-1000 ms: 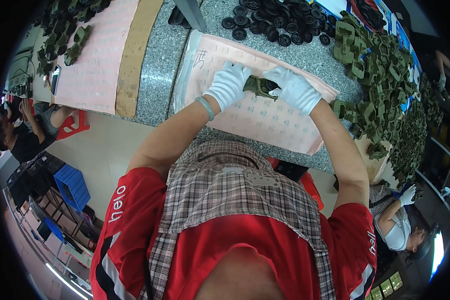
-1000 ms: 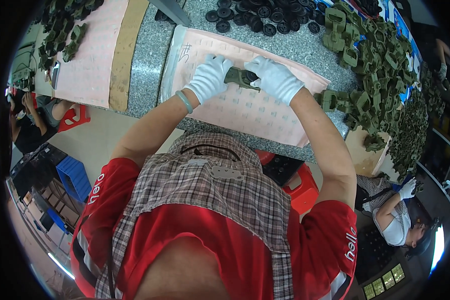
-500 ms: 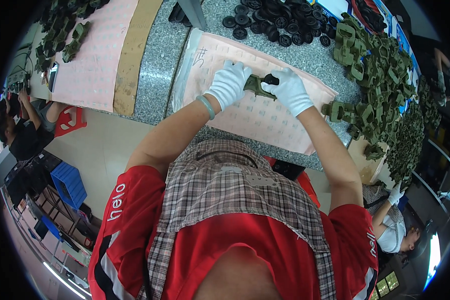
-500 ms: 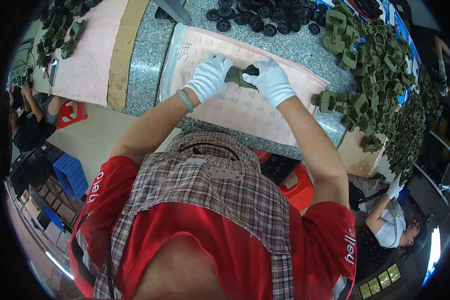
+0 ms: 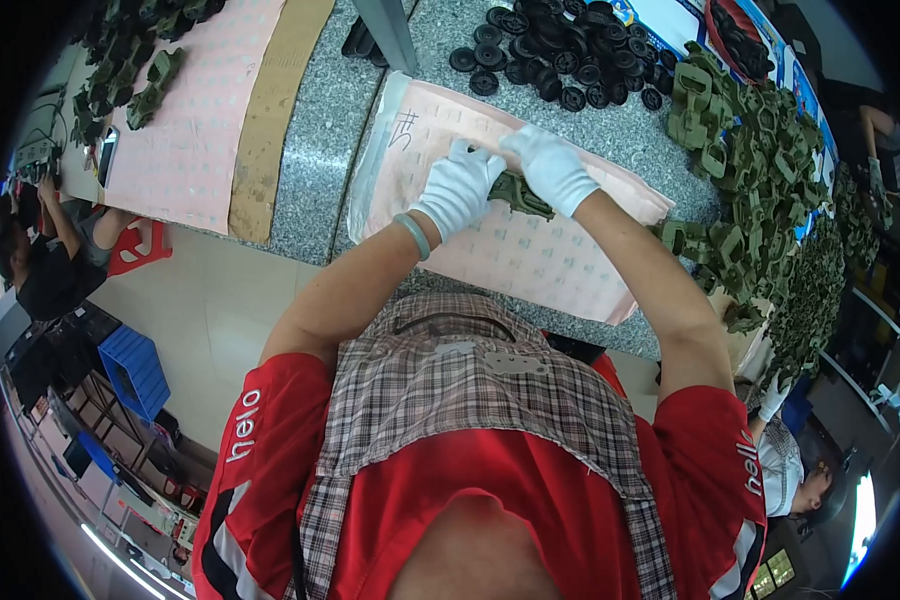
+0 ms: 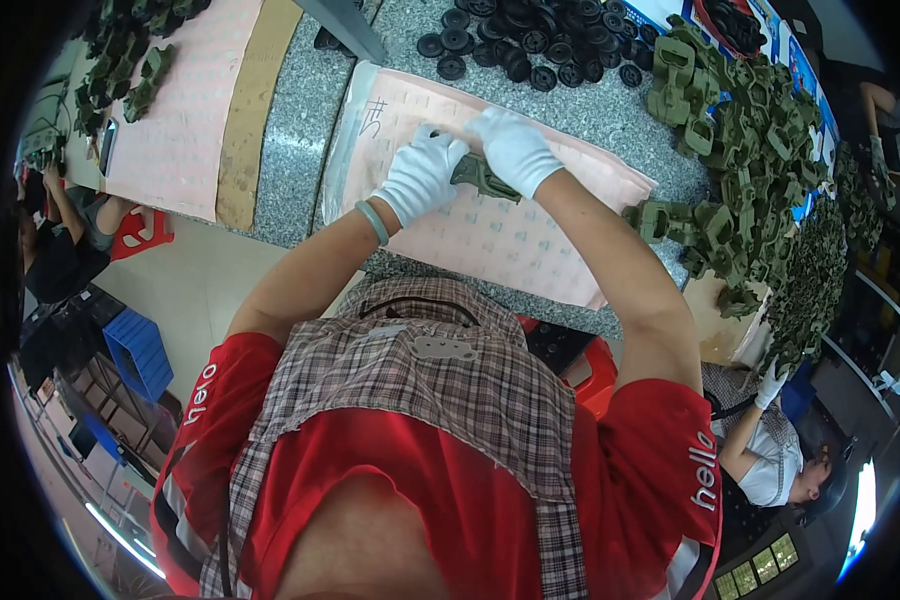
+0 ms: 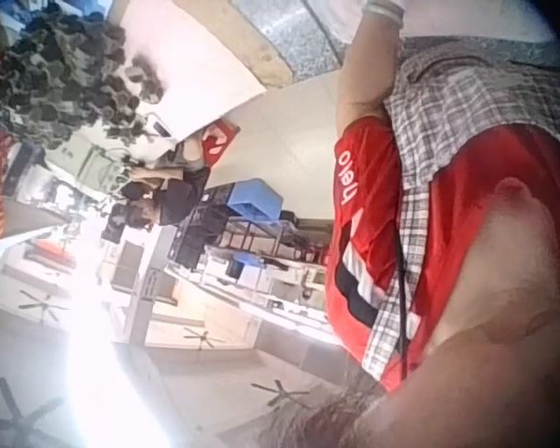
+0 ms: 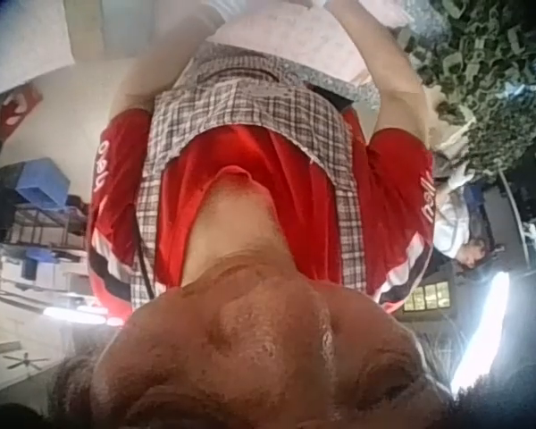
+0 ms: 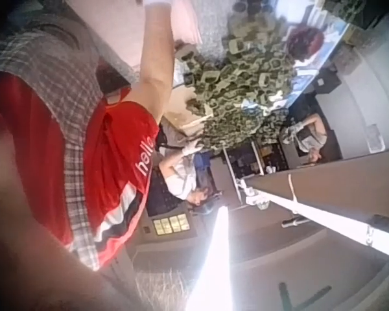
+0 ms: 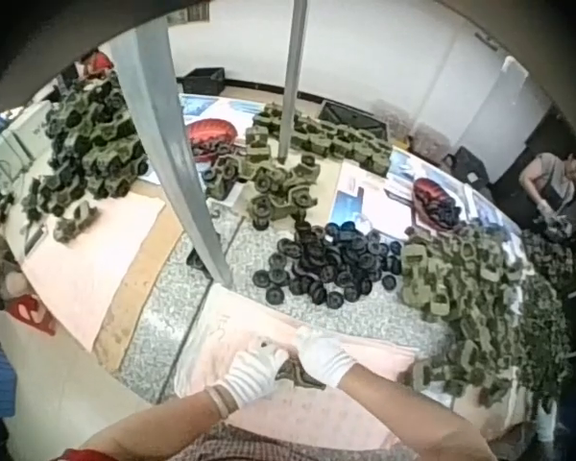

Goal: The person assembles toy vehicles by picking up vehicle bodies and wheels, attaching the wheels onto each body, and placing the assembled vehicles aside.

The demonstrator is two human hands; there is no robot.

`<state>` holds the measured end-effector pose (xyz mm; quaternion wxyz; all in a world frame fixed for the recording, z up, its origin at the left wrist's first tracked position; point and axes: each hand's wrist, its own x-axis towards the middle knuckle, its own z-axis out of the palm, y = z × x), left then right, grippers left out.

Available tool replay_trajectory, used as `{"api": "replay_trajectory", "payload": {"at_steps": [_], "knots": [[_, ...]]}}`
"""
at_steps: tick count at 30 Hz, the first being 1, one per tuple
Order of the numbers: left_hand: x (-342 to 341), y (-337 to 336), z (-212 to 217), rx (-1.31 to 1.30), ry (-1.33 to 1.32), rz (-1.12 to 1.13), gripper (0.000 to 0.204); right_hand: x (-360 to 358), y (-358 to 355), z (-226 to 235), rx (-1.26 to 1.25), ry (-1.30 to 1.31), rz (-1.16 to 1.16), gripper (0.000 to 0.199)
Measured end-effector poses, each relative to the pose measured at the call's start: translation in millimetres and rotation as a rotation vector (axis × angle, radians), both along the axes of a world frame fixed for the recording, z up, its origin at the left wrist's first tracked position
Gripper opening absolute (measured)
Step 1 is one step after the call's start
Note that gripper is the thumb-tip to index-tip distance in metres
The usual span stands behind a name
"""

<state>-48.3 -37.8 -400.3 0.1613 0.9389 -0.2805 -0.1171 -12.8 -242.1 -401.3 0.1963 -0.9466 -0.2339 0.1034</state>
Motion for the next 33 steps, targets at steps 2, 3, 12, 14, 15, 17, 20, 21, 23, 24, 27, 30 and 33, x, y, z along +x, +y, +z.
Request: {"api": "replay_trajectory", "payload": {"at_steps": [2, 3, 12, 14, 15, 17, 20, 21, 23, 24, 27, 30, 33], "knots": [[0.9, 1.4, -4.2, -0.049, -0.035, 0.002, 0.036, -9.8, 2.9, -4.7, 0.072, 0.104, -0.029, 0.028], [1.9, 1.8, -4.7, -0.050, -0.039, -0.001, 0.036, -11.4, 1.9, -6.7, 0.075, 0.052, 0.000, 0.027], [6.8, -1.4, 0.0, -0.059, 0.005, -0.004, 0.048, -28.2, 13.0, -40.9, 0.182, 0.196, -0.776, 0.024], [6.9, -1.1, -1.8, -0.066, -0.015, -0.021, 0.049, -29.3, 15.1, -36.3, 0.182, 0.189, -0.801, 0.026], [6.1, -0.5, -3.8, -0.073, -0.030, -0.025, 0.050, -27.1, 13.3, -31.6, 0.135, 0.039, -0.634, 0.020], [3.1, 1.2, -8.6, -0.071, -0.042, -0.019, 0.050, -11.7, 8.3, -6.3, 0.113, 0.096, -0.336, 0.017], [5.5, -0.9, -10.9, -0.107, -0.043, -0.026, 0.053, 7.0, -3.8, 2.9, 0.120, 0.081, 0.163, 0.014], [5.1, -1.3, -12.5, -0.106, -0.022, -0.031, 0.054, 8.8, -5.4, -1.6, 0.092, 0.101, 0.246, 0.016], [5.4, -2.0, -11.7, -0.117, 0.012, -0.028, 0.056, 13.3, -6.1, -3.6, 0.070, 0.205, 0.337, 0.022], [7.2, -2.1, -9.6, -0.114, 0.016, -0.028, 0.056, 13.4, -5.6, 0.0, 0.074, 0.208, 0.336, 0.022], [8.6, -3.5, -6.7, -0.102, 0.018, -0.032, 0.056, 3.4, -1.9, 3.7, 0.104, 0.157, 0.178, 0.018], [8.5, -3.3, -6.7, -0.118, -0.015, -0.048, 0.055, -10.9, 6.0, -6.8, 0.064, 0.188, -0.247, 0.014], [8.4, -2.4, -7.3, -0.105, -0.007, -0.046, 0.054, -13.9, 8.0, -8.8, 0.053, 0.103, -0.383, 0.017]]}}
